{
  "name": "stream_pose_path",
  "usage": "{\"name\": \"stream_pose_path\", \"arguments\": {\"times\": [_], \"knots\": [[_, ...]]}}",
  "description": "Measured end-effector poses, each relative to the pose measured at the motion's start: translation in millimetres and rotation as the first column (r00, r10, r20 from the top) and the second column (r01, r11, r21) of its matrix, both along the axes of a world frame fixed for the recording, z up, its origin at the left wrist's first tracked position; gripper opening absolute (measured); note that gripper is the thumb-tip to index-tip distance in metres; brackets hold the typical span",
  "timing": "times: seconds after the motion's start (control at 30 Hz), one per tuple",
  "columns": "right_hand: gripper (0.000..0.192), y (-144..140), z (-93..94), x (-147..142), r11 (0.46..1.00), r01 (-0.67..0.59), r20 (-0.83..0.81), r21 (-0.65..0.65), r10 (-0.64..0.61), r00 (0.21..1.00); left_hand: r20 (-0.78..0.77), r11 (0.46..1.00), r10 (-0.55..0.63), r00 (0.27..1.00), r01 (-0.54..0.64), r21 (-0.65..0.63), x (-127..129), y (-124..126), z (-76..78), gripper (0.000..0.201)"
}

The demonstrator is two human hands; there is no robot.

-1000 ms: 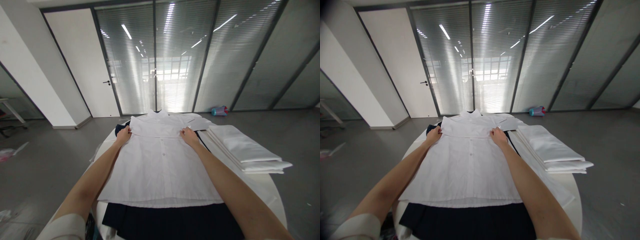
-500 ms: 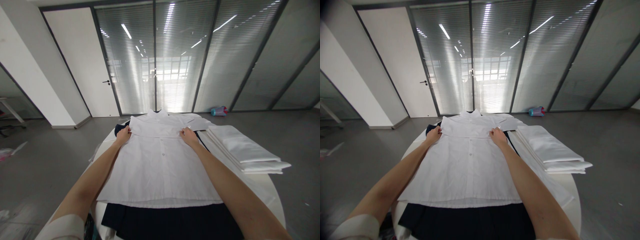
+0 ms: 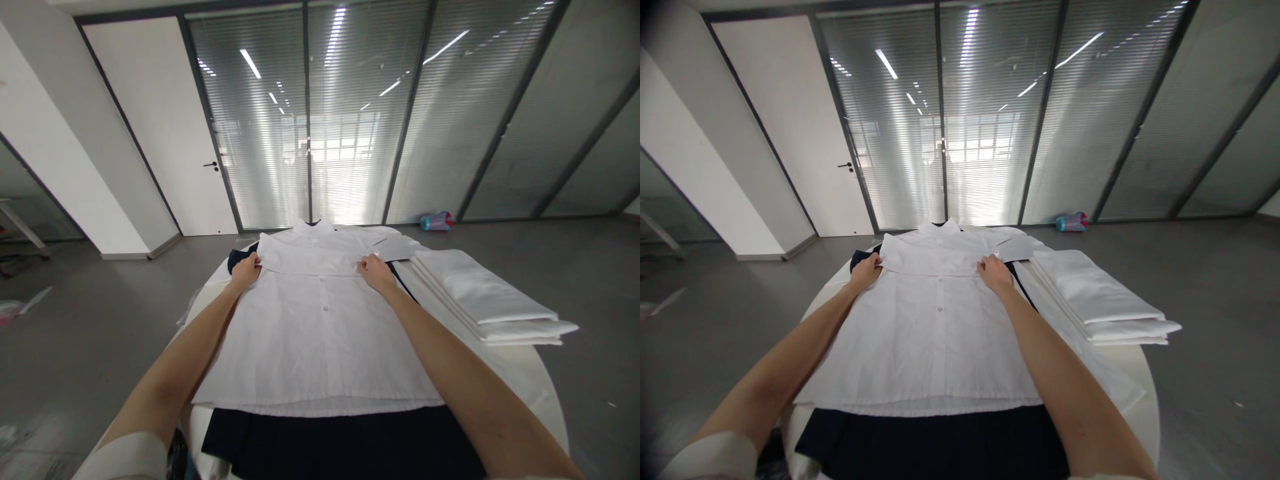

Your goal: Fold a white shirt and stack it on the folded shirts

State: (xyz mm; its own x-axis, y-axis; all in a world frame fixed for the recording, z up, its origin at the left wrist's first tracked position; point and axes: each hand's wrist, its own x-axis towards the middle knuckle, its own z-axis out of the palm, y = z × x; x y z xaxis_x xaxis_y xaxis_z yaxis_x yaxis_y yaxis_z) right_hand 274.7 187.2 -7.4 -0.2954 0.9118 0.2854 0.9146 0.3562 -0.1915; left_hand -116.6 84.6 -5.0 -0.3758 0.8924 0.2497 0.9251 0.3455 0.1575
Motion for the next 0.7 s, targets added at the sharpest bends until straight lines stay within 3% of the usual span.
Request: {"name": "stream_pose_path", "arguments": {"times": [0.5,0.7], "knots": [[0.026,-0.2,-0.9,0.0,1.000,0.002,-0.048,-0.010,-0.002,0.999,0.008,1.000,-0.010,1.000,0.010,-0.007,1.7,-1.3,2.2,0.018],[0.028,0.1,1.3,0.3,0.999,0.041,-0.156,0.030,-0.035,0.987,0.011,1.000,-0.007,1.000,0.007,-0.001,0.8,-0.6,1.5,0.018]]}}
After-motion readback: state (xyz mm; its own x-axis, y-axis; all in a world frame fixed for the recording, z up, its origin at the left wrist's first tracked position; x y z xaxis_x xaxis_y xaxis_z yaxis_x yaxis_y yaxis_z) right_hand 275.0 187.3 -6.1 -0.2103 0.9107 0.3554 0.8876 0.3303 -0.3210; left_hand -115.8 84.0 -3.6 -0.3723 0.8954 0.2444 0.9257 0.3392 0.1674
